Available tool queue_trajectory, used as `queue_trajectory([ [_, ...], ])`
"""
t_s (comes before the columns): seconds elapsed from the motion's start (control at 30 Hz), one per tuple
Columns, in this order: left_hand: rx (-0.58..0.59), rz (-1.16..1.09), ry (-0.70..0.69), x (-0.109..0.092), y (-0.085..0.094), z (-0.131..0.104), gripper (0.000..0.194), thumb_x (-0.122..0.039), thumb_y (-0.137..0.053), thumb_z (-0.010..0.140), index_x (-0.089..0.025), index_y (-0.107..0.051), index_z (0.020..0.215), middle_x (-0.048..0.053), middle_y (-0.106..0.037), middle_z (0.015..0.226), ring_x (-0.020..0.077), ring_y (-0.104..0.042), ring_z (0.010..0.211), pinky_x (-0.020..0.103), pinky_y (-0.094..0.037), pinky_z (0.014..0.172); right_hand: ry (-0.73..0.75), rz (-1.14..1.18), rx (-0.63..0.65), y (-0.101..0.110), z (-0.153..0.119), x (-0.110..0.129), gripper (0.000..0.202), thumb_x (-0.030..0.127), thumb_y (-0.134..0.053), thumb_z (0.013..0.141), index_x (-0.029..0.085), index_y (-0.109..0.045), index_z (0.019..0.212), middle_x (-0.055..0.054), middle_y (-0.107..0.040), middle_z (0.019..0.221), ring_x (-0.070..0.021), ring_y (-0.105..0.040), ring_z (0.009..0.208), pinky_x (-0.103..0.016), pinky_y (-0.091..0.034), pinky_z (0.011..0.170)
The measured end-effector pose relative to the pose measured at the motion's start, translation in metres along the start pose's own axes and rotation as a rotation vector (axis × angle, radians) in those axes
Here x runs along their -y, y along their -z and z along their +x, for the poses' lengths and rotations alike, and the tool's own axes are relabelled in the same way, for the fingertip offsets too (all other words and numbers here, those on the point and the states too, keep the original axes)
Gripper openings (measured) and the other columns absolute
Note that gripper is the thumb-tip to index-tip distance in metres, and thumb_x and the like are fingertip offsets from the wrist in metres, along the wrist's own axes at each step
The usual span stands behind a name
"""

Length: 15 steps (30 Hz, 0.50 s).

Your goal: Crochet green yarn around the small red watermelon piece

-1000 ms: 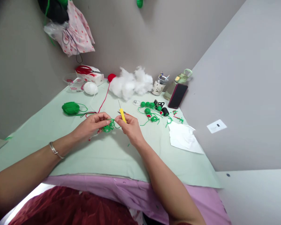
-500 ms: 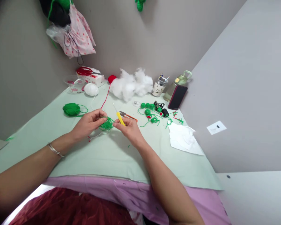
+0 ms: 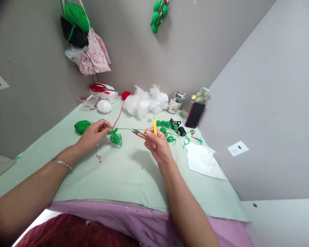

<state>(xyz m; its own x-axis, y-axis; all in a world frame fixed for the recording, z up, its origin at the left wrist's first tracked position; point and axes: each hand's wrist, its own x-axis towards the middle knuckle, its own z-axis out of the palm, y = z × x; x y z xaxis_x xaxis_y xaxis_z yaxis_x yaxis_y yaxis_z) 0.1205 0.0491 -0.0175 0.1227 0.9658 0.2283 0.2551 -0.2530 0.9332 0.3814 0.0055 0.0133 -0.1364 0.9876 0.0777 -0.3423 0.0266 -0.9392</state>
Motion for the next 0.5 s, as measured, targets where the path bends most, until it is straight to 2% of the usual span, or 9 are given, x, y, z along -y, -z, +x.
queue_trajectory([
  [0.1,0.079,-0.051,0.032,-0.007,0.003,-0.002,0.018,-0.028,-0.061,0.082,-0.022,-0.071,0.095,-0.004,-0.051,0.067,0.0147,-0.046,0.06,0.026,-0.037,0.06,-0.021,0.003,0.011,0.0,0.0,-0.001,0.02,0.032,-0.077,0.076,0.021,-0.06,0.077,0.013,-0.024,0.042,-0.006,-0.01,0.041,-0.022,-0.013,0.04],
  [0.2,0.188,-0.083,0.053,-0.013,0.004,-0.005,0.024,-0.035,-0.063,0.084,-0.024,-0.077,0.101,-0.001,-0.058,0.069,0.017,-0.052,0.066,0.028,-0.042,0.063,-0.036,0.017,0.01,0.0,0.001,-0.002,0.021,0.032,-0.077,0.077,0.021,-0.06,0.078,0.014,-0.023,0.042,-0.006,-0.01,0.041,-0.021,-0.013,0.04],
  [0.37,0.299,-0.125,0.091,-0.012,-0.01,-0.011,0.026,-0.043,-0.074,0.077,-0.022,-0.082,0.092,0.006,-0.074,0.079,0.0205,-0.063,0.071,0.031,-0.05,0.064,-0.077,0.044,-0.002,0.002,0.005,-0.006,0.022,0.032,-0.078,0.077,0.02,-0.06,0.075,0.013,-0.024,0.043,-0.0057,-0.011,0.041,-0.02,-0.013,0.039],
  [0.5,0.311,-0.122,0.077,-0.008,-0.017,-0.013,0.02,-0.041,-0.076,0.076,-0.022,-0.081,0.078,0.007,-0.075,0.081,0.02,-0.065,0.073,0.031,-0.052,0.068,-0.113,0.063,-0.028,0.006,0.011,-0.011,0.02,0.035,-0.075,0.079,0.018,-0.066,0.081,0.012,-0.027,0.042,-0.006,-0.01,0.041,-0.02,-0.013,0.038],
])
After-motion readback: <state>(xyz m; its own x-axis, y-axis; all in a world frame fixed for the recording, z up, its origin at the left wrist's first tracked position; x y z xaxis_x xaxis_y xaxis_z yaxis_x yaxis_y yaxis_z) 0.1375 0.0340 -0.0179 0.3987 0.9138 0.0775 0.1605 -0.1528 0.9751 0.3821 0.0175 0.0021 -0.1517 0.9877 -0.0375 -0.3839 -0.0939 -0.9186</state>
